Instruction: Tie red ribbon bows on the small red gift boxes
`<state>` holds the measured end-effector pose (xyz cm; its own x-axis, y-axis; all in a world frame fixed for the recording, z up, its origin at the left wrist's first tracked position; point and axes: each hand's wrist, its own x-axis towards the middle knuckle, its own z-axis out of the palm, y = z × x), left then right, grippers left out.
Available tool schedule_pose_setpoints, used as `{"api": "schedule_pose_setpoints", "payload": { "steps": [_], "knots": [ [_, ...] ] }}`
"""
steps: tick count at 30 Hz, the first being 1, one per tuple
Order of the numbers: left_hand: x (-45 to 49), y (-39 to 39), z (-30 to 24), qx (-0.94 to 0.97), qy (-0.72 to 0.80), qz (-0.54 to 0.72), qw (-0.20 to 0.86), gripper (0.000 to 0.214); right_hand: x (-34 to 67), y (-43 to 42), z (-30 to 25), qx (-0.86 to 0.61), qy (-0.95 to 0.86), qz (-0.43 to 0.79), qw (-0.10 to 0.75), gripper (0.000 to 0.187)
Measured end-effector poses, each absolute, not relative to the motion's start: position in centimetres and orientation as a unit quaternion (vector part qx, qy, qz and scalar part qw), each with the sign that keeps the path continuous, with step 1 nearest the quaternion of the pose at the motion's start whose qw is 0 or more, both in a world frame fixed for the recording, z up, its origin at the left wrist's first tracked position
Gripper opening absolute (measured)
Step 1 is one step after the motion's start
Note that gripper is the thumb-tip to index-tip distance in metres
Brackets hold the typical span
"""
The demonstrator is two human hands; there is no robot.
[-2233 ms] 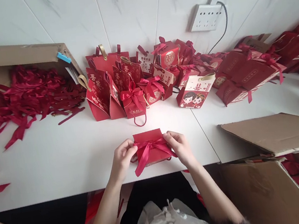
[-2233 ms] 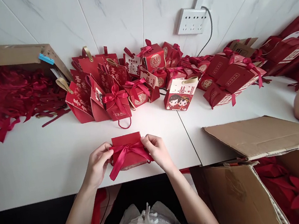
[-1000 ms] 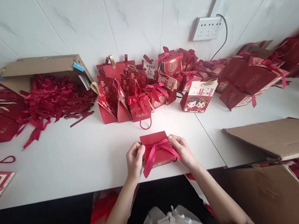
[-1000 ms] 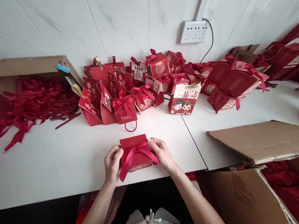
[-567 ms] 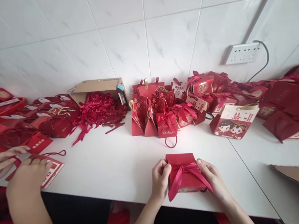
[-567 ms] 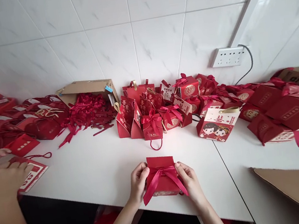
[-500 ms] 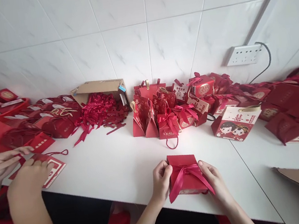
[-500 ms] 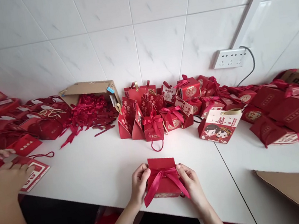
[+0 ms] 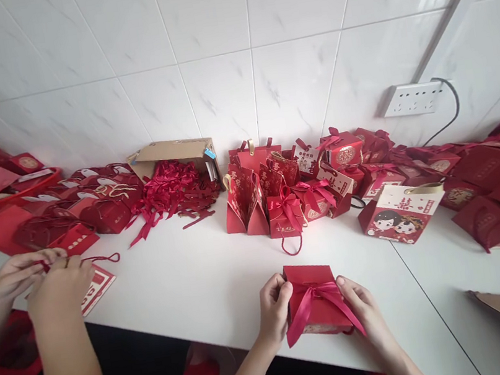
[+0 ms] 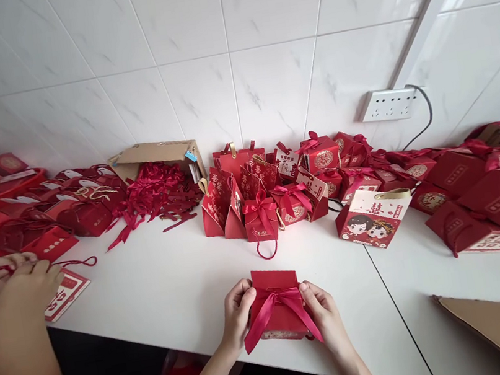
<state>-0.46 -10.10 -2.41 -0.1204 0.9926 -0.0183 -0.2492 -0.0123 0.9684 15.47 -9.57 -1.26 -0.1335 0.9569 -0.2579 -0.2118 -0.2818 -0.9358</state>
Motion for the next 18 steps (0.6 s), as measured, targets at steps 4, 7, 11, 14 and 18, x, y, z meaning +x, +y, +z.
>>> {"api": "schedule_pose_setpoints", "payload": {
  "steps": [4,7,11,14,18],
  "knots": [
    [-0.5,-10.1,-2.4,0.404,0.463,0.588,0.526,0.040,15.4,-9.5,-1.3,-0.473,-0.393,0.642,0.458,0.045],
    [-0.6,-10.1,-2.2,0.408,0.465,0.585,0.525,0.041,15.2,-9.5,-1.3,-0.476,-0.394,0.642,0.454,0.046],
    [-0.7,-10.1,-1.5,0.416,0.477,0.566,0.529,0.040,15.9,-9.9,-1.3,-0.506,-0.395,0.624,0.447,0.044],
    [-0.9,-10.0,-1.2,0.420,0.482,0.561,0.526,0.041,16.6,-11.0,-0.4,-0.569,-0.377,0.512,0.521,0.044],
    [-0.7,-9.8,-1.4,0.421,0.490,0.562,0.517,0.044,14.6,-13.6,2.3,-0.516,-0.457,0.473,0.549,0.039]
  ]
}}
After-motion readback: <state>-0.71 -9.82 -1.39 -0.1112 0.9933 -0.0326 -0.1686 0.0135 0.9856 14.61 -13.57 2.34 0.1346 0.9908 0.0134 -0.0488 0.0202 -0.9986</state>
